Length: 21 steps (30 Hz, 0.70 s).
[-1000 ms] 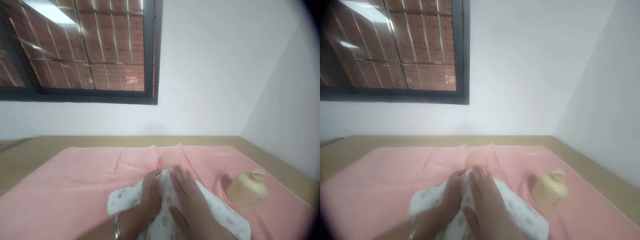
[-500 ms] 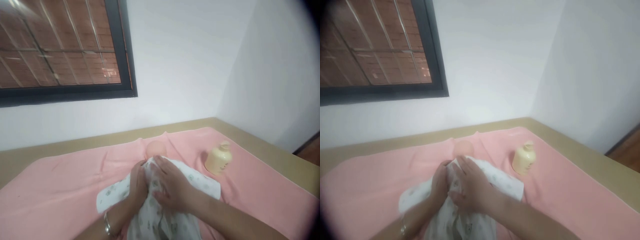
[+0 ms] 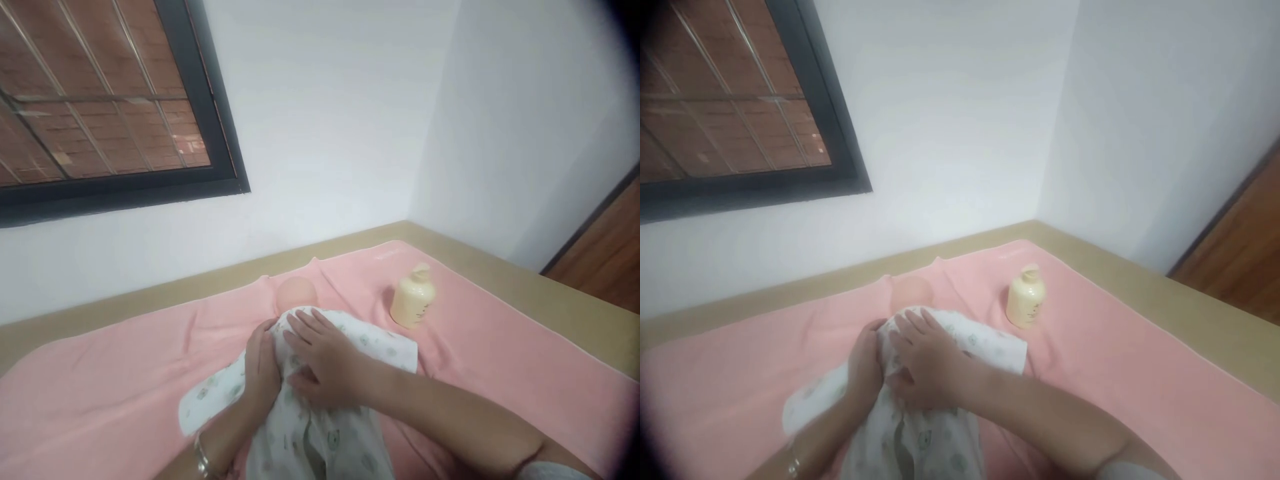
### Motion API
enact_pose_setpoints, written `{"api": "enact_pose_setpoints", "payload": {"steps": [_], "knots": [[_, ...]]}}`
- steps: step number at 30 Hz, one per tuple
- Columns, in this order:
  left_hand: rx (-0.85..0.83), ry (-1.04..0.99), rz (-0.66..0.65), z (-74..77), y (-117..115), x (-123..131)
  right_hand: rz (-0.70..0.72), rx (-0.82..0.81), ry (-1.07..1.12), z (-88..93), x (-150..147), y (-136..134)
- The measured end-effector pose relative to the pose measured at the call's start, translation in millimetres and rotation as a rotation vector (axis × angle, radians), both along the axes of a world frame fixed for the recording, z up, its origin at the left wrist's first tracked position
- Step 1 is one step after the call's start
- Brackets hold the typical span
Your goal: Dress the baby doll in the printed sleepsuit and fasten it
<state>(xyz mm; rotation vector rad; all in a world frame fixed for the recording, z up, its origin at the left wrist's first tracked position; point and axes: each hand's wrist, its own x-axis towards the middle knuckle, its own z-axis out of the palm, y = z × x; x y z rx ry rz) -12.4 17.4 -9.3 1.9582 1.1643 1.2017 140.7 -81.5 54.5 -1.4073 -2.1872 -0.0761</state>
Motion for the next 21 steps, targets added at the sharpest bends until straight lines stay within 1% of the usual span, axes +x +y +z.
{"api": "enact_pose_setpoints", "payload": {"steps": [3,6,9,13,15,17,18,20,21], "knots": [[0.021,0.005,-0.012,-0.3,0.6,-0.2,-0.002,0.019,0.002,1.6,-2.9,-4.5],[0.049,0.033,0.015,-0.1,1.2,-0.8,-0.014,0.001,-0.013,1.8,-3.8,-5.5],[0.06,0.058,0.027,1.2,2.6,-0.8,-0.046,-0.008,-0.025,1.1,-1.7,-2.8],[0.052,0.073,0.023,5.1,3.1,1.1,-0.113,-0.01,-0.022,-4.3,-0.1,3.2],[0.052,0.071,0.032,6.8,2.0,1.8,-0.118,-0.002,-0.038,-4.8,-0.4,5.9],[0.049,0.072,0.032,9.2,1.0,1.5,-0.088,0.008,-0.04,2.8,2.6,7.9],[0.042,0.077,0.025,11.6,1.0,1.0,-0.079,0.029,-0.022,10.7,7.4,8.4],[0.009,0.08,0.019,21.5,2.1,1.2,-0.113,0.122,0.057,33.1,27.0,7.3],[-0.017,0.062,0.021,29.9,2.8,2.8,-0.17,0.177,0.113,46.0,42.6,5.5]]}}
